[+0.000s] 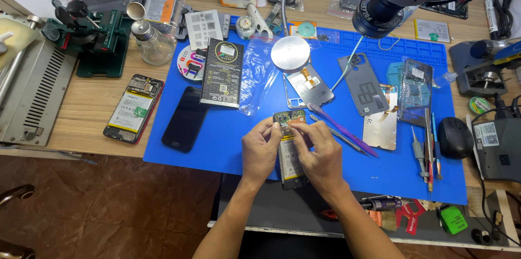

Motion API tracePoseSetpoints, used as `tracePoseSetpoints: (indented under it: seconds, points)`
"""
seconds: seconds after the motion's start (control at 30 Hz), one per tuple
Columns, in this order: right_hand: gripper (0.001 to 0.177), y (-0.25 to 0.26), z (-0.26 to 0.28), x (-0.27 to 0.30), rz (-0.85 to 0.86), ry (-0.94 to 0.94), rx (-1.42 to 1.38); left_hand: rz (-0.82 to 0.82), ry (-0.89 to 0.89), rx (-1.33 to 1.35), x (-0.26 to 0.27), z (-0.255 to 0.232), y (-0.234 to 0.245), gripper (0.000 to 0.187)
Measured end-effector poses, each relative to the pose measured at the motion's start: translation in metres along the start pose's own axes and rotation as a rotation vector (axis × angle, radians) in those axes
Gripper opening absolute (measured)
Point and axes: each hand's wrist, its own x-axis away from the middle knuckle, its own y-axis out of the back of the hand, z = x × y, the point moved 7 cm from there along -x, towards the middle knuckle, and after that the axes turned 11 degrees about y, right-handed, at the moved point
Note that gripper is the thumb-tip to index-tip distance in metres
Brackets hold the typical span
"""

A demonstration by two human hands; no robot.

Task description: The person disassembles a smartphone, removes the battery, and cleans the internal components using a cotton swab. They then reassemble the phone by placing the battery back and attaching the screen assembly.

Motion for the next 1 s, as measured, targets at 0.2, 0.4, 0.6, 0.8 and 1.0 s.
tracePoseSetpoints:
  seconds: [0.2, 0.4, 0.6, 0.8, 1.0]
  points:
    - [0.008, 0.002, 0.001, -0.001, -0.028, -0.023, -0.021, -0.005, 0.01, -0.009, -0.001, 0.003, 0.0, 0.028]
    - [0.007, 0.002, 0.002, -0.003, -0.047, -0.023, -0.016, -0.009, 0.006, -0.015, 0.0, -0.002, 0.0, 0.028]
    - [0.006, 0.0, -0.003, -0.001, -0.059, -0.027, -0.017, -0.01, 0.005, -0.023, -0.002, 0.001, 0.001, 0.028]
    - [0.005, 0.001, 0.0, -0.005, -0.074, -0.022, -0.008, -0.011, 0.007, -0.024, -0.001, -0.001, 0.0, 0.028]
    - [0.009, -0.001, -0.009, -0.003, -0.08, -0.044, -0.017, -0.007, 0.014, -0.019, -0.001, -0.002, 0.0, 0.028]
